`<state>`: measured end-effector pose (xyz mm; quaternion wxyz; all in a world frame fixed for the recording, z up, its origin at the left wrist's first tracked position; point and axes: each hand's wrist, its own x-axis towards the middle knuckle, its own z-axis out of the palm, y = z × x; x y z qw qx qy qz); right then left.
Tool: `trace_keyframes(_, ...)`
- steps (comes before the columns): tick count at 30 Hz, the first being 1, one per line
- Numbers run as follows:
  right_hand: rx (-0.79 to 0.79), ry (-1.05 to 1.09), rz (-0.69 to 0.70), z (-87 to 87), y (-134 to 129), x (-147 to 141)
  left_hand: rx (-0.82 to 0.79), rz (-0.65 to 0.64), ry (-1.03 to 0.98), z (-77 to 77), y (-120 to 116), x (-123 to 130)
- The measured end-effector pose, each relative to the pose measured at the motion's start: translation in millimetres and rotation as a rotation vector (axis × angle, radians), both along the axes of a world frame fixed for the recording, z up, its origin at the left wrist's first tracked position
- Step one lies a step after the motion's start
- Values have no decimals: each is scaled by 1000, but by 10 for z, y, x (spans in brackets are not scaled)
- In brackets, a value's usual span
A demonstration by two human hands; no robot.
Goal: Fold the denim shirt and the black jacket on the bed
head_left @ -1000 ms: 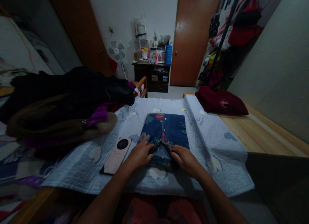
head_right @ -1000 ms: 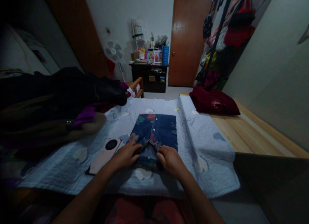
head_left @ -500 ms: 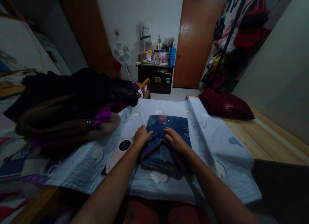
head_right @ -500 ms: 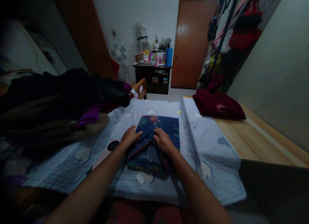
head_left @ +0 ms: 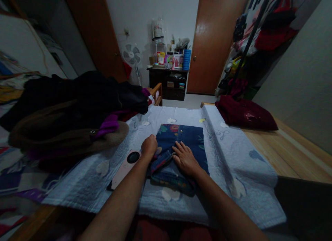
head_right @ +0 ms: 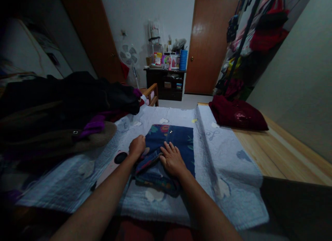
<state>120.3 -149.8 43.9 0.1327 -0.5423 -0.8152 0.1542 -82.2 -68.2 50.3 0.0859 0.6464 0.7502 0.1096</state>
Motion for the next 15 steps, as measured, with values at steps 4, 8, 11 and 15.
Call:
trace_keyframes(4,-17,-1,-8,-16,4,-2,48,-34,58,7,-13,72)
trace_keyframes(8,-3,-1,-13,-1,-8,-11,296,-347,85,22,-7,267)
trace_keyframes(11,3,15,-11,-8,-6,-16,194,-532,44,-100,-44,397)
trace_keyframes(15,-51,142,8,-29,43,49,70,-535,56,-274,-88,435)
